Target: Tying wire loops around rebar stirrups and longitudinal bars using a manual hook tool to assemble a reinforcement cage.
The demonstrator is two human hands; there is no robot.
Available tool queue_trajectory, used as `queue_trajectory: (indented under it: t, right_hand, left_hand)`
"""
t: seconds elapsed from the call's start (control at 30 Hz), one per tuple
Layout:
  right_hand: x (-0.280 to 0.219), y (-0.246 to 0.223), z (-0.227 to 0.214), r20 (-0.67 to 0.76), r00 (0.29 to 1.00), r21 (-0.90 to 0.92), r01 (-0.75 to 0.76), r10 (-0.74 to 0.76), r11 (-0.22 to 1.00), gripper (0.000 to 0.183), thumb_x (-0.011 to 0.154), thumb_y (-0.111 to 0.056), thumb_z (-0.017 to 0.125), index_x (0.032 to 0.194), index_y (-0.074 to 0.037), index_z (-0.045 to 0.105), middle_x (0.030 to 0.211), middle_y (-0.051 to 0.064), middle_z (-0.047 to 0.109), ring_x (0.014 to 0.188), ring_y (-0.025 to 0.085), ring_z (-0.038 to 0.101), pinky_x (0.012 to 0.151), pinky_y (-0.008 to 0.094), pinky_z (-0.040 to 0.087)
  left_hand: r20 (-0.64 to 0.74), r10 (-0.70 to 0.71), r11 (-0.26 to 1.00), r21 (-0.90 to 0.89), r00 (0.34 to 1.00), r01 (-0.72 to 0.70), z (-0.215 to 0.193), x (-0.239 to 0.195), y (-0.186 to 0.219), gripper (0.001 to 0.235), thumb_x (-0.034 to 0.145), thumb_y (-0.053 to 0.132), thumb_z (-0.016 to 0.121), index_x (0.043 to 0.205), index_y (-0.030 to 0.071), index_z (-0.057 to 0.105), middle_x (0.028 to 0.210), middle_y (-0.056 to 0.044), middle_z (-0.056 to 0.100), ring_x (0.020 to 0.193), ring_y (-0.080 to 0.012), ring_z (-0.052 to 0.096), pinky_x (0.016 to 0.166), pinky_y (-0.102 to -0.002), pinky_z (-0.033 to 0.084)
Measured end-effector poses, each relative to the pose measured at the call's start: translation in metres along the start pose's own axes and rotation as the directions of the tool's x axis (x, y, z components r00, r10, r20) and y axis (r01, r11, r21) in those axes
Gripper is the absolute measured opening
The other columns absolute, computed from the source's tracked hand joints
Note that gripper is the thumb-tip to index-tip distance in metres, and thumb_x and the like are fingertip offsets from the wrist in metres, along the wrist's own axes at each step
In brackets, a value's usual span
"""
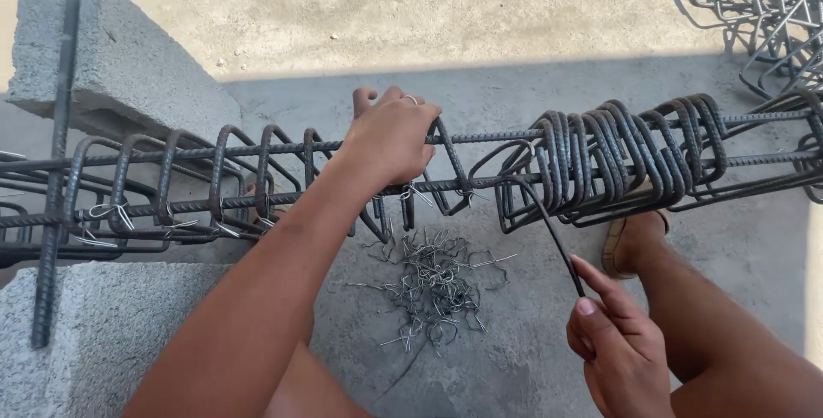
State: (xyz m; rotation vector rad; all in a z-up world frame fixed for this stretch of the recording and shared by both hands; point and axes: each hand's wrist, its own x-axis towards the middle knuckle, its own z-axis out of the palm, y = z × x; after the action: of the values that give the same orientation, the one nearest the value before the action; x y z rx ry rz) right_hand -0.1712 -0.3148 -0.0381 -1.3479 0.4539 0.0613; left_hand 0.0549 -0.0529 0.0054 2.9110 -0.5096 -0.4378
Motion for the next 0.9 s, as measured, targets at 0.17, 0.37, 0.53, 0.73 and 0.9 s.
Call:
queue_trajectory:
  t: [0.17, 0.37, 0.53, 0.73, 0.9]
  right_hand:
    - [0.003, -0.012, 0.004, -0.104, 0.991, 0.068, 0.091, -0.084, 0.994, 0.048, 0.099, 0.004, 0.043, 0.146, 0.006, 0.054, 0.066, 0.004, 0.042, 0.060, 0.012, 0.029, 0.052, 0.029, 0.029]
    - [0.009, 0.006, -0.001, -0.071, 0.997, 0.136, -0.034, 0.044, 0.990, 0.048, 0.095, 0.006, 0.047, 0.142, 0.009, 0.058, 0.065, 0.005, 0.040, 0.056, 0.013, 0.029, 0.047, 0.030, 0.026]
    - [0.005, 0.003, 0.011, -0.162, 0.985, 0.153, 0.088, -0.062, 0.984, 0.048, 0.098, 0.004, 0.042, 0.144, 0.002, 0.056, 0.064, 0.002, 0.039, 0.057, 0.010, 0.028, 0.048, 0.028, 0.026]
    - [0.004, 0.007, 0.009, -0.077, 0.997, 0.197, -0.006, 0.021, 0.980, 0.049, 0.097, 0.004, 0.044, 0.145, 0.006, 0.055, 0.066, 0.003, 0.041, 0.057, 0.010, 0.030, 0.048, 0.029, 0.026]
    - [-0.002, 0.020, 0.006, -0.005, 0.999, 0.115, -0.053, 0.054, 0.992, 0.050, 0.095, 0.008, 0.047, 0.143, 0.008, 0.059, 0.066, 0.008, 0.044, 0.055, 0.015, 0.031, 0.046, 0.030, 0.026]
  left_hand:
    - [0.021, -0.002, 1.000, -0.014, 1.000, 0.003, 0.011, 0.006, -0.005, 0.033, 0.089, 0.029, 0.075, 0.119, 0.016, 0.071, 0.118, -0.004, 0.072, 0.118, -0.0259, 0.057, 0.103, -0.057, 0.025]
    - [-0.013, 0.014, 0.999, -0.046, 1.000, -0.015, 0.009, 0.009, -0.002, 0.044, 0.086, 0.020, 0.074, 0.130, 0.017, 0.068, 0.137, -0.005, 0.065, 0.130, -0.0247, 0.049, 0.110, -0.061, 0.019]
    - [-0.047, 0.011, 0.999, -0.053, 0.999, -0.013, 0.011, 0.007, -0.004, 0.044, 0.084, 0.019, 0.076, 0.128, 0.016, 0.069, 0.133, -0.004, 0.068, 0.125, -0.0247, 0.053, 0.110, -0.061, 0.019]
    - [-0.038, 0.027, 0.999, -0.045, 0.999, -0.029, 0.015, 0.006, -0.005, 0.040, 0.087, 0.019, 0.073, 0.126, 0.016, 0.069, 0.135, -0.006, 0.066, 0.129, -0.0254, 0.051, 0.109, -0.065, 0.018]
    - [-0.063, 0.099, 0.994, -0.044, 0.993, -0.102, 0.026, 0.013, -0.006, 0.056, 0.088, 0.015, 0.070, 0.143, 0.016, 0.058, 0.133, -0.003, 0.068, 0.120, -0.0267, 0.055, 0.101, -0.062, 0.021]
